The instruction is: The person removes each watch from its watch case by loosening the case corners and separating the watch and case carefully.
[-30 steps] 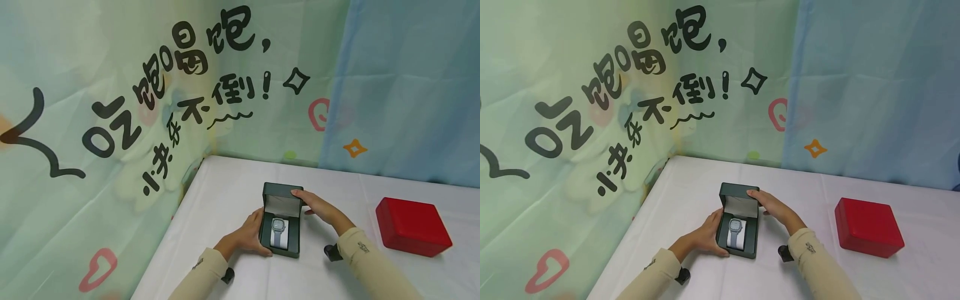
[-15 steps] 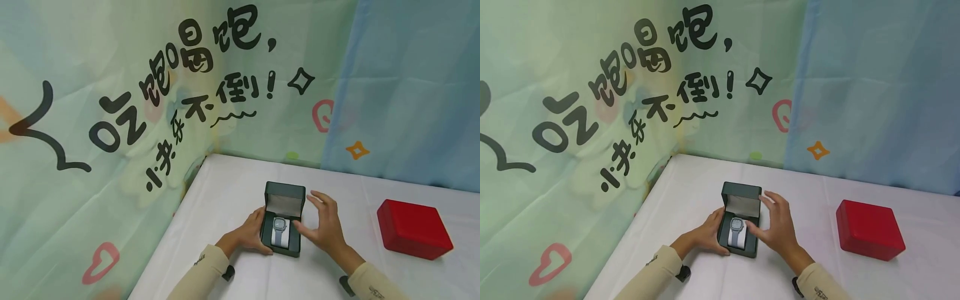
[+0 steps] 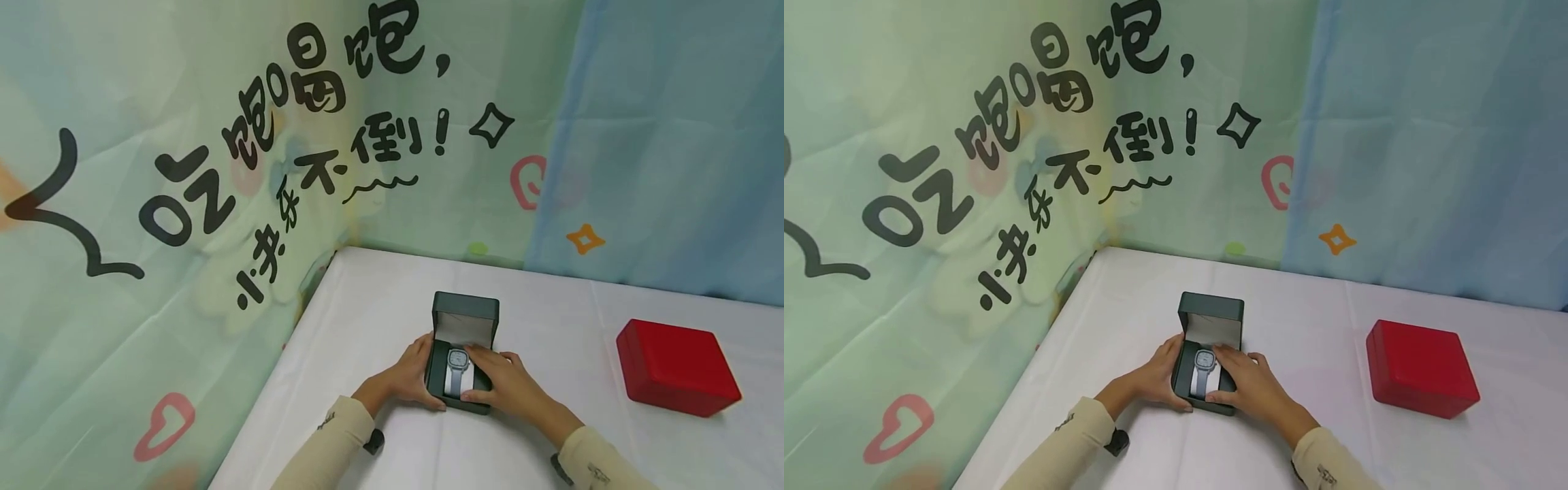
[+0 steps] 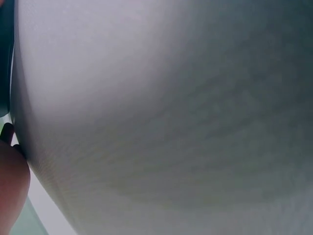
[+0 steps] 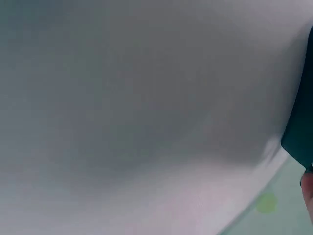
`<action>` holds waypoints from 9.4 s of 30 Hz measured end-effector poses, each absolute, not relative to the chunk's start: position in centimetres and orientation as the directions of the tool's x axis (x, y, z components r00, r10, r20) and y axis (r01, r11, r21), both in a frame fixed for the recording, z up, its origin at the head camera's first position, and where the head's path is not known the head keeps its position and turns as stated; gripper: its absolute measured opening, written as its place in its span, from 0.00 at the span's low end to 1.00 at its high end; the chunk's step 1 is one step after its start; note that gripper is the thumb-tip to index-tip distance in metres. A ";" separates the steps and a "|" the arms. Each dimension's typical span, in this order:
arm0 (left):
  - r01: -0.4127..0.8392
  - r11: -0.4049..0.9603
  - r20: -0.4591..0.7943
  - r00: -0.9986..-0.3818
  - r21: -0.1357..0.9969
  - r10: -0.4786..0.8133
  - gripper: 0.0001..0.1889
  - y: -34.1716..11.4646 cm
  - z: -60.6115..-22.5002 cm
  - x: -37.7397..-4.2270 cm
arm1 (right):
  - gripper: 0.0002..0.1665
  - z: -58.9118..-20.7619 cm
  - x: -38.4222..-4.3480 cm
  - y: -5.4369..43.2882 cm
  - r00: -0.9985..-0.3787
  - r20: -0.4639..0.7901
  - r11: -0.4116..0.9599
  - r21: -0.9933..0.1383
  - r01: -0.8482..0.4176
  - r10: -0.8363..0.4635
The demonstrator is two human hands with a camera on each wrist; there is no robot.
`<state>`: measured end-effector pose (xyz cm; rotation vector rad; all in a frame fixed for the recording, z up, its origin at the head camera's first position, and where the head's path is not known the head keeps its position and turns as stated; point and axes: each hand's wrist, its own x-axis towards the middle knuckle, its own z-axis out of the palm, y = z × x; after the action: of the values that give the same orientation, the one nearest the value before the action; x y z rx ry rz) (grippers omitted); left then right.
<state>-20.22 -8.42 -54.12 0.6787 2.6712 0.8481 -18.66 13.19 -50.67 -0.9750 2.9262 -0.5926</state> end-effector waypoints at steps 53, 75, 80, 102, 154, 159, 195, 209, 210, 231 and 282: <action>0.583 0.568 0.167 -0.768 0.580 0.618 0.48 -7.0 -50.0 -16.5 | 0.47 -47.1 -16.0 15.3 -0.738 0.279 0.559 -0.507 -0.656 -0.614; 0.594 0.540 0.201 -0.761 0.596 0.617 0.44 -6.1 -49.9 -16.2 | 0.58 -47.1 -15.9 14.1 -0.719 0.277 0.555 -0.482 -0.678 -0.638; 0.587 0.561 0.198 -0.773 0.583 0.603 0.45 -7.0 -49.5 -16.1 | 0.49 -47.2 -16.2 12.9 -0.693 0.326 0.528 -0.467 -0.709 -0.643; 0.675 0.541 0.218 -0.704 0.502 0.676 0.43 -8.9 -48.5 -17.1 | 0.63 -46.9 -15.8 12.4 -0.741 0.286 0.544 -0.530 -0.650 -0.608; 0.614 0.420 0.188 -0.685 0.668 0.704 0.43 -7.6 -47.9 -17.3 | 0.52 -46.1 -14.6 14.6 -0.751 0.271 0.558 -0.530 -0.638 -0.602; 0.621 0.411 0.197 -0.680 0.668 0.706 0.43 -7.6 -48.0 -17.4 | 0.53 -46.1 -14.6 14.7 -0.739 0.283 0.558 -0.509 -0.656 -0.611; 0.489 0.589 0.071 -0.804 0.643 0.590 0.46 -8.8 -49.5 -17.3 | 0.37 -47.3 -16.9 14.8 -0.901 -0.105 0.815 -0.480 -0.326 -0.422; 0.451 0.620 0.040 -0.827 0.642 0.561 0.47 -9.1 -49.9 -17.1 | 0.43 -51.2 -16.8 14.1 -0.941 -0.021 0.840 -0.456 -0.292 -0.339; 0.450 0.621 0.040 -0.828 0.642 0.560 0.46 -9.1 -49.9 -17.1 | 0.44 -51.4 -16.7 14.0 -0.942 -0.014 0.843 -0.450 -0.294 -0.336; 0.452 0.630 0.037 -0.829 0.632 0.558 0.47 -9.0 -49.8 -17.0 | 0.57 -51.1 -15.1 14.4 -0.923 -0.104 0.828 -0.488 -0.277 -0.370; 0.569 0.736 0.075 -0.807 0.367 0.586 0.41 -8.8 -51.6 -18.6 | 0.45 -49.0 -16.6 11.1 -0.843 0.098 0.769 -0.366 -0.525 -0.529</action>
<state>-18.61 -8.77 -51.63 0.9599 2.8847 0.5861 -16.61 11.13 -48.98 -0.8767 2.9444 -0.6043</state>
